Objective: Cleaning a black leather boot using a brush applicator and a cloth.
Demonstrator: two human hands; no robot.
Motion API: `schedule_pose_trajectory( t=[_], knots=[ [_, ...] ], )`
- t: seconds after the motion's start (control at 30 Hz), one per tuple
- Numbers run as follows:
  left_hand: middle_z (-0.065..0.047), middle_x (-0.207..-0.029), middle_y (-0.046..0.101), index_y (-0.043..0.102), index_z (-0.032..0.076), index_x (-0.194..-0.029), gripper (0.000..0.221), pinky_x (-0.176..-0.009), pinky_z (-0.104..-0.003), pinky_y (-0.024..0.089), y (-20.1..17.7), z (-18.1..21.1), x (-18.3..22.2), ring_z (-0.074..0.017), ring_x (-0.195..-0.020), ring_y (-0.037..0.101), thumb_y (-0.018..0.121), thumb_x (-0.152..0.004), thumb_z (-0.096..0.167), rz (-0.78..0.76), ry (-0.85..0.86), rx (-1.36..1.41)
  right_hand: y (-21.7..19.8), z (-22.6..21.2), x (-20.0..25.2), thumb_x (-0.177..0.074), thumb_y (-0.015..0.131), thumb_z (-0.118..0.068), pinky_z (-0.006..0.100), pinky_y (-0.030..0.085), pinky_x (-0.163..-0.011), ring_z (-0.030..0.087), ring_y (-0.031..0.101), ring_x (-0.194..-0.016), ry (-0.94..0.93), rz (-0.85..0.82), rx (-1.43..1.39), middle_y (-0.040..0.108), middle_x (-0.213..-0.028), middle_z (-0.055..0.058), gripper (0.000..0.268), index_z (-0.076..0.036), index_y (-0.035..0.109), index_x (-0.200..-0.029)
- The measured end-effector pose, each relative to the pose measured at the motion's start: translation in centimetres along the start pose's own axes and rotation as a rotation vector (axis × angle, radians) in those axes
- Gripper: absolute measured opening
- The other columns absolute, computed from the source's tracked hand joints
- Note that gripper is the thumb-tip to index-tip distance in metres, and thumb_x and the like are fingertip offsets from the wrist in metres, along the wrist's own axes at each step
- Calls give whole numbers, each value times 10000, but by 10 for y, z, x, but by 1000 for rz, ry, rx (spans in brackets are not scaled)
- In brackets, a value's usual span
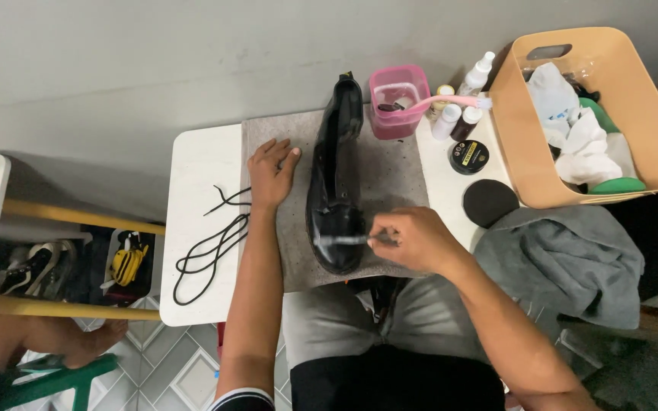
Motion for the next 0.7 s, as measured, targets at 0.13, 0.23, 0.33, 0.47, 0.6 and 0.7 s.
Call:
schedule_pose_trajectory(
  t=[0.13, 0.23, 0.33, 0.47, 0.6, 0.7],
  knots=[
    [-142, -1263, 714, 789, 94, -1055, 396, -1177, -500, 279, -2, 0, -3, -352, -1360, 525, 607, -1068, 446, 7, 25, -3, -2, 6, 1, -877, 742, -311, 389, 524, -607, 291, 646, -581, 28, 9, -35, 617, -528, 87, 186, -126, 746, -860],
    [-127, -1286, 706, 782, 91, -1088, 411, -1188, -469, 259, -3, 5, 0, -328, -1378, 509, 597, -1070, 458, -5, -13, -5, 6, 14, 6, -881, 748, -324, 384, 525, -595, 280, 643, -575, 21, -20, -33, 627, -543, 88, 201, -123, 755, -869],
    [-131, -1286, 707, 781, 82, -1085, 414, -1185, -479, 274, -3, 1, -3, -338, -1375, 510, 598, -1071, 453, -2, 2, -15, 11, 19, 9, -848, 763, -294, 398, 521, -587, 276, 621, -555, 12, -56, -127, 590, -531, 85, 139, -156, 750, -848],
    [-128, -1278, 711, 780, 78, -1095, 408, -1183, -472, 276, -6, 10, 4, -328, -1371, 517, 599, -1070, 442, -5, -17, -25, 5, 27, 19, -879, 753, -279, 340, 518, -587, 238, 616, -550, 21, 53, -37, 550, -495, 56, 163, -120, 736, -848],
    [-142, -1267, 713, 783, 73, -1082, 405, -1176, -486, 295, -3, 6, -2, -349, -1358, 526, 610, -1067, 439, 1, 21, -19, 7, 46, 32, -812, 769, -168, 328, 497, -561, 203, 537, -483, 38, 52, -269, 498, -457, 44, 111, -73, 725, -774],
    [-142, -1264, 715, 784, 71, -1083, 411, -1177, -492, 303, -5, 8, 1, -354, -1356, 529, 607, -1066, 442, 9, 24, -20, 9, 75, 41, -811, 786, -166, 333, 495, -562, 215, 540, -485, 53, 153, -275, 490, -467, 59, 124, -66, 713, -804]
  ],
)
Point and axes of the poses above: each hand's wrist, its own x-axis away from the middle knuckle, its own y-axis out of the palm, z = x × y, the point moved 9 cm from there along -x, towards the middle knuckle
